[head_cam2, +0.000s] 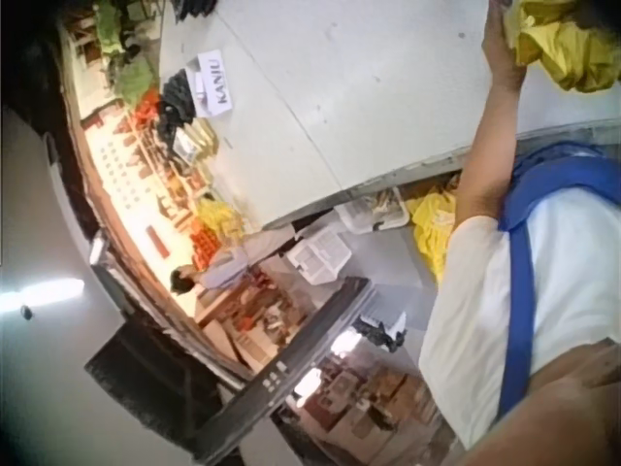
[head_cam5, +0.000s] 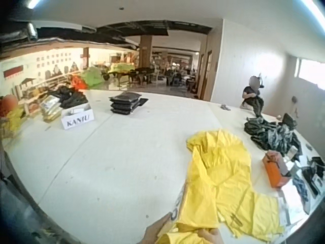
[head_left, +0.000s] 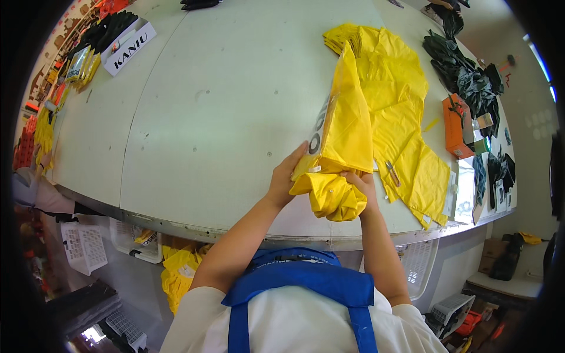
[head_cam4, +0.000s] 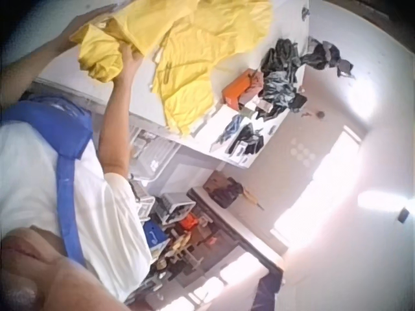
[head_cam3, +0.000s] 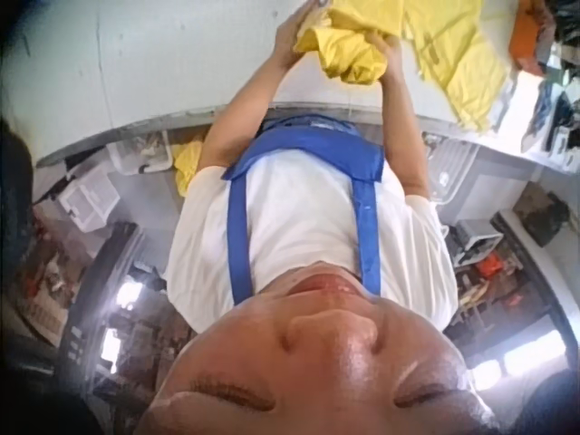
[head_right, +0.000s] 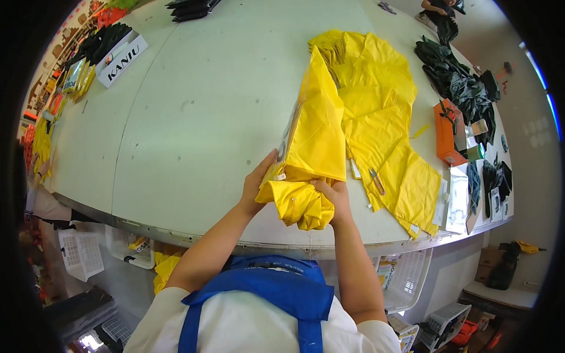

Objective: The person folds a large yellow raincoat on a table, using scissors to trim excess material. The person then folds the raincoat into a compact shape and places it on the table.

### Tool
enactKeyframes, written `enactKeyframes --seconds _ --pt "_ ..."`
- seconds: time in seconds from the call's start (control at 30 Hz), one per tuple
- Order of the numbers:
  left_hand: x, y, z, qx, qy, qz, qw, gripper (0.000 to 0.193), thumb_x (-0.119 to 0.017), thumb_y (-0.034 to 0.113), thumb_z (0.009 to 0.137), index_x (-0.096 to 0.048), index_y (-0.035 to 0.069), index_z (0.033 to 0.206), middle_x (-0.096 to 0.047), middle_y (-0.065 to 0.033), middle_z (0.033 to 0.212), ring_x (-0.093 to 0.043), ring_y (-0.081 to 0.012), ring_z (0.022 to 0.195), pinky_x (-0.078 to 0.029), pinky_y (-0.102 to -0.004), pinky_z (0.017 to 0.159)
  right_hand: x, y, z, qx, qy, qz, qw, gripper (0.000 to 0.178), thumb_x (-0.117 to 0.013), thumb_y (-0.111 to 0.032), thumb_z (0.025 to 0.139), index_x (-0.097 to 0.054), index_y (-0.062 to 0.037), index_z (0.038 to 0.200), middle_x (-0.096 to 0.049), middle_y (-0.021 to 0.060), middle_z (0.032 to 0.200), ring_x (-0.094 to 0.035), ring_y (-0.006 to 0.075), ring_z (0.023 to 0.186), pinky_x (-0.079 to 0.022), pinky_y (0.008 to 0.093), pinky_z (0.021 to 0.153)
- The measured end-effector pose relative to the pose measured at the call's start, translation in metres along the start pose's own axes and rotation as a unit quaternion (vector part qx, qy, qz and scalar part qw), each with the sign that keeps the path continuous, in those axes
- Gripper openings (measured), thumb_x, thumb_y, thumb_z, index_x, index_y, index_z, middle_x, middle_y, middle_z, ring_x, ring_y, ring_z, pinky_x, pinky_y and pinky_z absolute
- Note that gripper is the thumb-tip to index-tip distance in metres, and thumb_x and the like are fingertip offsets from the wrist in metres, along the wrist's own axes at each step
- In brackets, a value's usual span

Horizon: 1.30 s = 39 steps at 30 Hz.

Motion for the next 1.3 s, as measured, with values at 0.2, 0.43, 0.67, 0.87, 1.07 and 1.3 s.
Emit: enactKeyframes --seconds 0.2,0.43,0.67,0.87,1.07,1.3 --pt "-0.013 0.034 0.003 0.017 0.016 -0.017 1.000 0.043 -0.053 0.006 0.089 -0.052 0.010 0.133 -0.065 -0.0107 0.115 -0.063 -0.0195 0.103 -0.047 -0.0292 0.089 0.015 -0.010 0.008 0.009 0.073 -0.064 0.995 0.029 -0.060 0.001 0.081 -0.059 0.0058 0.110 -0.065 0.0091 0.105 -0.063 0.0196 0.088 -0.050 0.0301 0.077" --pt "-0.011 0.043 -0.003 0.214 -0.018 -0.205 0.955 0.034 -0.045 0.016 0.095 -0.058 0.000 0.121 -0.068 -0.0112 0.101 -0.062 -0.0139 0.091 -0.048 -0.0279 0.080 0.020 -0.007 0.018 0.056 0.107 -0.152 0.981 0.031 -0.059 -0.002 0.081 -0.059 0.0068 0.111 -0.065 0.0095 0.102 -0.064 0.0198 0.086 -0.050 0.0289 0.075" --pt "0.001 0.059 -0.008 0.149 -0.017 -0.004 0.989 0.034 -0.044 0.028 0.096 -0.061 0.001 0.106 -0.067 -0.0164 0.086 -0.065 -0.0262 0.080 -0.048 -0.0325 0.072 0.002 -0.005 0.012 -0.003 0.100 0.016 0.995 0.027 -0.055 -0.001 0.084 -0.060 0.0069 0.108 -0.065 0.0111 0.104 -0.064 0.0213 0.088 -0.050 0.0322 0.077" --pt "0.007 0.052 -0.030 0.137 -0.069 -0.015 0.988 0.041 -0.053 0.038 0.093 -0.061 0.001 0.107 -0.066 -0.0163 0.086 -0.064 -0.0270 0.077 -0.048 -0.0350 0.069 0.006 0.007 0.022 0.072 0.127 -0.269 0.952 0.037 -0.061 -0.008 0.085 -0.055 -0.0005 0.121 -0.063 0.0115 0.116 -0.059 0.0238 0.106 -0.047 0.0322 0.088" --pt "-0.007 -0.012 -0.071 0.437 -0.110 -0.558 0.697 0.073 -0.069 0.035 0.084 -0.030 0.008 0.141 -0.048 -0.0074 0.132 -0.045 -0.0185 0.125 -0.033 -0.0339 0.107 -0.026 0.037 0.005 0.273 0.013 -0.697 0.662 0.053 -0.058 -0.031 0.083 -0.050 -0.0088 0.130 -0.049 0.0178 0.133 -0.042 0.0342 0.127 -0.034 0.0419 0.105" --pt "-0.025 -0.031 -0.081 0.398 -0.084 -0.262 0.875 0.077 -0.070 0.010 0.079 -0.025 -0.001 0.140 -0.044 -0.0140 0.133 -0.045 -0.0238 0.123 -0.035 -0.0332 0.104 -0.005 0.034 0.037 0.083 -0.137 -0.713 0.682 0.050 -0.054 -0.030 0.084 -0.052 -0.0090 0.129 -0.051 0.0163 0.133 -0.045 0.0350 0.123 -0.036 0.0418 0.104"
Point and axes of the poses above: each hand's wrist, its own z-axis towards the middle knuckle, its own x-axis out of the back of the hand, y = z × x, the point moved 3 cm from there along z, towards the middle knuckle
